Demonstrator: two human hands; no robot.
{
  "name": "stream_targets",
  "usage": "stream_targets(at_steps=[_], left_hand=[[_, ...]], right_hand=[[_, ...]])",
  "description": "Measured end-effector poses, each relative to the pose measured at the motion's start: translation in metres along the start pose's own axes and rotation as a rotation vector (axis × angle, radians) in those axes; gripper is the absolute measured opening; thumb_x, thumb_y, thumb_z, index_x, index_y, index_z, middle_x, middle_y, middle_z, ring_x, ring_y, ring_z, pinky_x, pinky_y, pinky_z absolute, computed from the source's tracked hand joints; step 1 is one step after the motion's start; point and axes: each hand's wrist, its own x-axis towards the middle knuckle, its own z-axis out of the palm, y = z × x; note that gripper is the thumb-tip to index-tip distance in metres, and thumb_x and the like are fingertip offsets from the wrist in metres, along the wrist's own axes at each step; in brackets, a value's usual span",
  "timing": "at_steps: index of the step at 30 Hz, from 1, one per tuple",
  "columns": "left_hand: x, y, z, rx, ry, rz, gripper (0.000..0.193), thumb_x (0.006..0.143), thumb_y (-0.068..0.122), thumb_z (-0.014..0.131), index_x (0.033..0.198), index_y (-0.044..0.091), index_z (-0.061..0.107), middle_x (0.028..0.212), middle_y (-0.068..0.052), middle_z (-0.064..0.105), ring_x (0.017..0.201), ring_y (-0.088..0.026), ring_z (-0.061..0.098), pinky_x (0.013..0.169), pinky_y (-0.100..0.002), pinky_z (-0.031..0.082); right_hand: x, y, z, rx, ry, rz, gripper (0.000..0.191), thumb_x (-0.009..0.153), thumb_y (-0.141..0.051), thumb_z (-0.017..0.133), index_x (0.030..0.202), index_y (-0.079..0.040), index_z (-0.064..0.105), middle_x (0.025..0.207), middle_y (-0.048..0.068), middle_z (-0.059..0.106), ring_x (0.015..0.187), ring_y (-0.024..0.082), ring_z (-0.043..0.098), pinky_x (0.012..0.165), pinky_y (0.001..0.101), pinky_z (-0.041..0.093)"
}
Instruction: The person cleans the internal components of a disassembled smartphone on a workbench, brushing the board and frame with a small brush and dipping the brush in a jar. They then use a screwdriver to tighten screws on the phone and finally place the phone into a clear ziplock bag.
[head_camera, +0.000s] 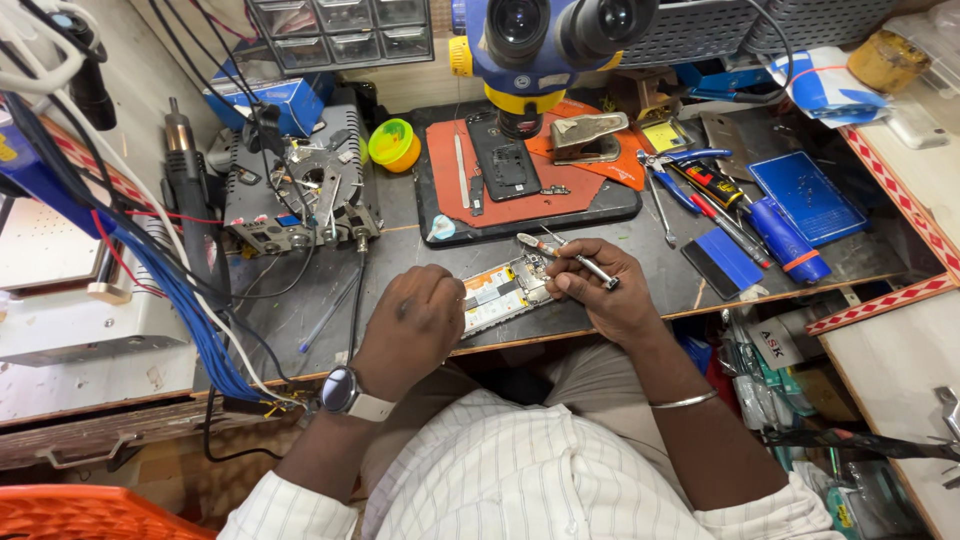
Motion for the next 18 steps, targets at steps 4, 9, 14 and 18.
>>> stream_targets(at_steps=[4,9,14,18], left_hand=[[0.001,0.009,0.005,-0.164,0.075,-0.015,0.033,0.09,0.019,0.072,0.116,0.001,0.061,0.113,-0.015,0.065,0.109,-0.033,0.061,0.094,-0.043,0.047],[0.007,0.031,0.035,-0.281,0.084,-0.045,0.045,0.086,0.029,0.075,0.12,0.002,0.063,0.109,-0.014,0.067,0.107,-0.033,0.062,0.094,-0.047,0.045],[0.007,0.037,0.058,-0.381,0.024,-0.179,0.017,0.094,0.02,0.071,0.105,0.008,0.071,0.089,-0.008,0.07,0.088,-0.028,0.066,0.084,-0.044,0.047],[0.001,0.036,0.06,-0.313,0.108,-0.157,0.012,0.092,0.017,0.073,0.098,0.006,0.07,0.088,-0.008,0.068,0.086,-0.029,0.065,0.082,-0.043,0.048]], right_hand=[[-0.002,0.0,0.002,-0.043,-0.035,0.026,0.032,0.092,0.007,0.07,0.123,0.002,0.062,0.108,0.016,0.073,0.096,0.021,0.074,0.084,0.0333,0.061],[-0.002,0.001,0.002,-0.066,-0.067,0.03,0.031,0.093,0.008,0.07,0.123,0.002,0.061,0.109,0.016,0.074,0.097,0.019,0.074,0.086,0.0314,0.062],[-0.004,-0.002,0.005,-0.123,-0.074,0.069,0.029,0.093,0.007,0.069,0.121,0.003,0.062,0.107,0.015,0.074,0.098,0.019,0.074,0.091,0.0326,0.062],[-0.004,-0.006,0.008,-0.165,-0.086,0.088,0.028,0.093,0.005,0.07,0.12,0.003,0.062,0.108,0.014,0.074,0.099,0.018,0.074,0.091,0.0325,0.062]])
